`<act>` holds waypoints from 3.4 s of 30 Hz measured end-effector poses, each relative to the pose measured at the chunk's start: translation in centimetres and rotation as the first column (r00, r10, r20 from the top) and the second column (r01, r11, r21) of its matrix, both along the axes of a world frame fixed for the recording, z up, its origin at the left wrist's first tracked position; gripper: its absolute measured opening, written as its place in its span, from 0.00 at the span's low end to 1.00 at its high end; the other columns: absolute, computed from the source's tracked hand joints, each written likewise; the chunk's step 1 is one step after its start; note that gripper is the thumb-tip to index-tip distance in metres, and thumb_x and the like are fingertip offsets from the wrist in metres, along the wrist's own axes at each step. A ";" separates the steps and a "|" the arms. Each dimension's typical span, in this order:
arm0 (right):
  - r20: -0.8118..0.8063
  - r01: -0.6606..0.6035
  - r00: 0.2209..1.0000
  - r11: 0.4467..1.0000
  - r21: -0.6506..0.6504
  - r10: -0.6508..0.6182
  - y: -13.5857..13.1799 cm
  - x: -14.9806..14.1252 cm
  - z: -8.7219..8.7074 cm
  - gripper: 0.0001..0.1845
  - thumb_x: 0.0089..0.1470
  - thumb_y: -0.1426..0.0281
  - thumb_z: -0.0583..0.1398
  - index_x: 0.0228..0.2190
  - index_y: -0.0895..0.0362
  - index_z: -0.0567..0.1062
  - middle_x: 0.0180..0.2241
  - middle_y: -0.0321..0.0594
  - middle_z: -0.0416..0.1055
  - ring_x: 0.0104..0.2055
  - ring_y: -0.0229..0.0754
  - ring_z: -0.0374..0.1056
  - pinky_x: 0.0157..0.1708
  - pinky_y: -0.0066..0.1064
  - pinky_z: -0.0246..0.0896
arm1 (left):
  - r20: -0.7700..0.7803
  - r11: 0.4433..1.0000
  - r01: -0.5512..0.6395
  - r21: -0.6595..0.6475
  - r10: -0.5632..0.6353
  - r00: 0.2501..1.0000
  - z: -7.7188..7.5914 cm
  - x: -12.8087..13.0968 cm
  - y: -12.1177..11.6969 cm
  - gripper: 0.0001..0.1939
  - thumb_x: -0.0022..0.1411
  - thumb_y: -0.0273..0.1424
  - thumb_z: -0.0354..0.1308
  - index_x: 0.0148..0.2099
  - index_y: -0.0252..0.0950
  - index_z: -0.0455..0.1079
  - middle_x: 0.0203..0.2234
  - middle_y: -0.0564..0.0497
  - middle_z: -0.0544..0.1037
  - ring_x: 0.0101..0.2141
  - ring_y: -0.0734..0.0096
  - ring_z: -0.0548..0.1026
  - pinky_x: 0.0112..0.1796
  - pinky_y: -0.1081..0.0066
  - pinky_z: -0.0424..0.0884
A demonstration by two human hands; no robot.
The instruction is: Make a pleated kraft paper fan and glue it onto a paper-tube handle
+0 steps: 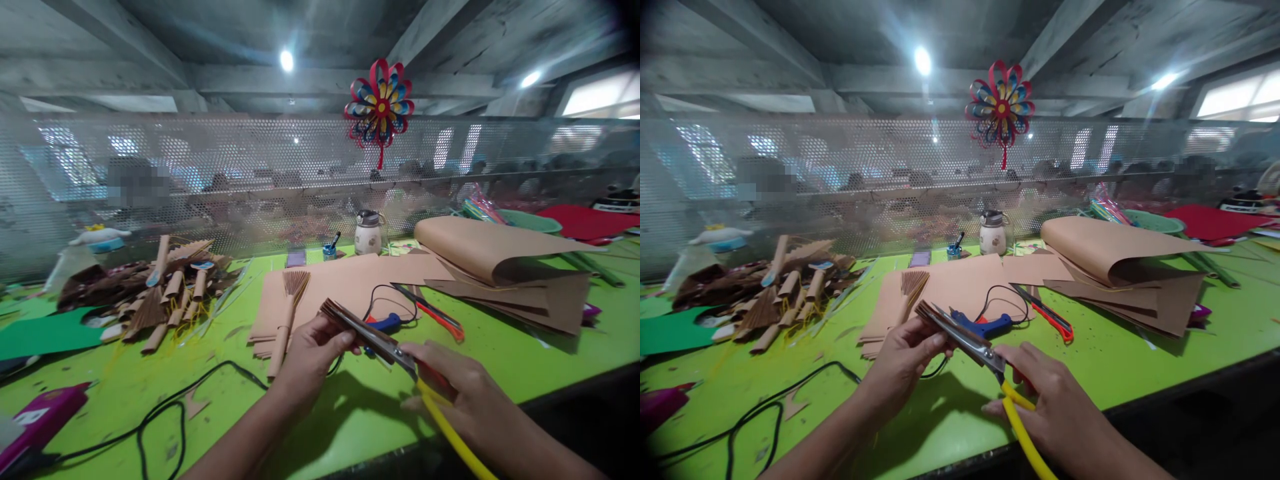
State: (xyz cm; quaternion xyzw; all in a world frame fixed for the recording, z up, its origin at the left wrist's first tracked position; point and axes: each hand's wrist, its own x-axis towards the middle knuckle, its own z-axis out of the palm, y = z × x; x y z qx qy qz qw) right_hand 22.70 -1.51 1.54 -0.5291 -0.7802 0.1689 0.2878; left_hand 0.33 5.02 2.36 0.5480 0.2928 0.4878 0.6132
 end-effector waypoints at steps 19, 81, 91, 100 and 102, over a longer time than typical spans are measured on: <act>-0.008 -0.012 1.000 0.999 0.047 0.013 0.2 0.2 -1.0 0.22 0.52 0.63 0.61 0.49 0.54 0.68 0.35 0.42 0.71 0.35 0.44 0.68 0.37 0.36 0.65 | -0.072 0.994 0.093 0.052 -0.089 0.993 0.2 0.1 -0.1 0.06 0.56 0.29 0.62 0.36 0.33 0.75 0.27 0.47 0.76 0.29 0.71 0.69 0.32 0.71 0.65; -0.046 0.082 0.995 0.991 -0.108 -0.088 -0.1 2.4 -0.4 0.21 0.48 0.64 0.63 0.45 0.51 0.68 0.41 0.39 0.71 0.42 0.45 0.68 0.42 0.35 0.66 | -0.083 0.991 0.128 -0.049 -0.132 0.988 -1.5 0.4 0.4 0.09 0.56 0.29 0.61 0.40 0.30 0.73 0.33 0.44 0.77 0.33 0.69 0.73 0.35 0.70 0.68; 0.057 0.029 0.998 0.999 -0.024 -0.028 -0.2 0.5 -1.3 0.23 0.50 0.65 0.63 0.49 0.52 0.68 0.39 0.42 0.70 0.42 0.47 0.68 0.43 0.38 0.64 | -0.069 0.989 0.140 -0.047 -0.143 0.987 -0.9 0.4 0.0 0.06 0.55 0.25 0.61 0.36 0.29 0.74 0.29 0.45 0.78 0.31 0.68 0.75 0.35 0.68 0.72; 0.144 0.066 0.987 0.995 0.080 -0.077 -0.4 0.9 -2.0 0.26 0.49 0.63 0.64 0.51 0.50 0.68 0.39 0.42 0.71 0.41 0.48 0.69 0.41 0.39 0.66 | -0.074 0.984 0.174 -0.041 -0.177 0.982 -1.1 0.4 0.1 0.07 0.56 0.27 0.61 0.38 0.29 0.74 0.29 0.45 0.79 0.31 0.69 0.76 0.37 0.68 0.72; 0.163 0.050 0.984 0.991 0.122 -0.070 -0.4 1.0 -2.0 0.27 0.49 0.63 0.64 0.51 0.49 0.68 0.40 0.42 0.72 0.41 0.48 0.69 0.40 0.38 0.67 | -0.082 0.983 0.180 -0.041 -0.183 0.980 -1.1 0.4 0.1 0.07 0.57 0.27 0.61 0.38 0.29 0.74 0.29 0.45 0.79 0.31 0.69 0.76 0.37 0.68 0.72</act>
